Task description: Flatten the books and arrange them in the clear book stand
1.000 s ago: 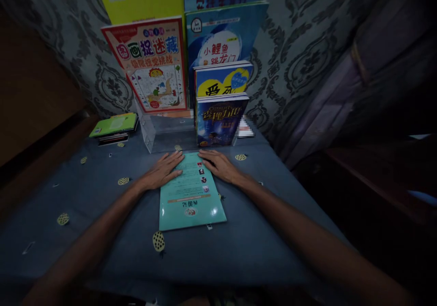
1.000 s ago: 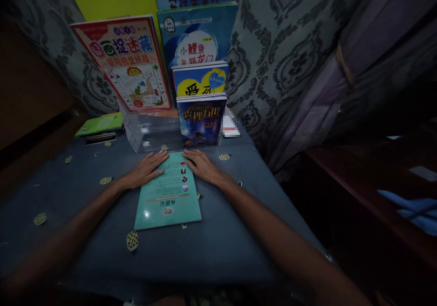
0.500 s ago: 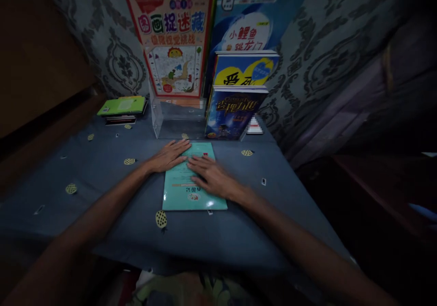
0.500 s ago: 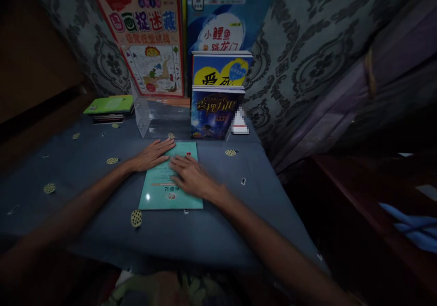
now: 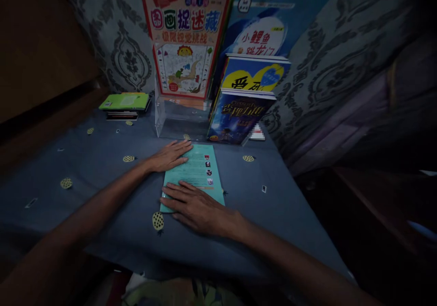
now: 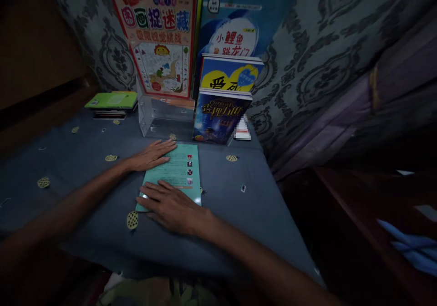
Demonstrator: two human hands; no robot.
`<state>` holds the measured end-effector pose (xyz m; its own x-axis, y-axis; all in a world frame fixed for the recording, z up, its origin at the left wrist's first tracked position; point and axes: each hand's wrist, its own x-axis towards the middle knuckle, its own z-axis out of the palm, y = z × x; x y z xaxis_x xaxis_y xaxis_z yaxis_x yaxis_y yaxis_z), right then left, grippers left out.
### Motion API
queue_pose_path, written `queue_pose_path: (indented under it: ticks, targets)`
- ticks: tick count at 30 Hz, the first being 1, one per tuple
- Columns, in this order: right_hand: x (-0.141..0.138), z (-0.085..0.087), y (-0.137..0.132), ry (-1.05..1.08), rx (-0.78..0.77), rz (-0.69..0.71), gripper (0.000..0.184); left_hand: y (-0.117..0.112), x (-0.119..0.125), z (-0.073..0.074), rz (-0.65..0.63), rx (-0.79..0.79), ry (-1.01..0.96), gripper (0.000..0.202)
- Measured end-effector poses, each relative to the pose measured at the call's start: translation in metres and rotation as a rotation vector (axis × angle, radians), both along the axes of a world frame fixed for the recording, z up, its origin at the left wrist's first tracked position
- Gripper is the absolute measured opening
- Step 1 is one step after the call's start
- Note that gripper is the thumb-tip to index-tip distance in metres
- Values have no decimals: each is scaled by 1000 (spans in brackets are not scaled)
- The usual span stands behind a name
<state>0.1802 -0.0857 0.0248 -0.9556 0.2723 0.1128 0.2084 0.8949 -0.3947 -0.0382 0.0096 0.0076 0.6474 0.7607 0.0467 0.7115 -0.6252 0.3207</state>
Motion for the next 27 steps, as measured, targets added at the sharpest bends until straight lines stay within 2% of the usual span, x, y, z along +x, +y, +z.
queue_pose_path:
  ticks: [5, 13, 22, 27]
  targets:
    - [17, 0, 3, -8, -7, -94, 54, 2, -1, -3, 0, 13, -1, 64]
    - [15, 6, 4, 8, 39, -129, 54, 9, 1, -2, -14, 62, -53, 58]
    - [19, 6, 25, 42, 41, -91, 52, 18, 2, -1, 34, 154, -72, 55]
    - [19, 5, 26, 79, 11, -106, 51, 21, 2, 2, 40, 166, -40, 54]
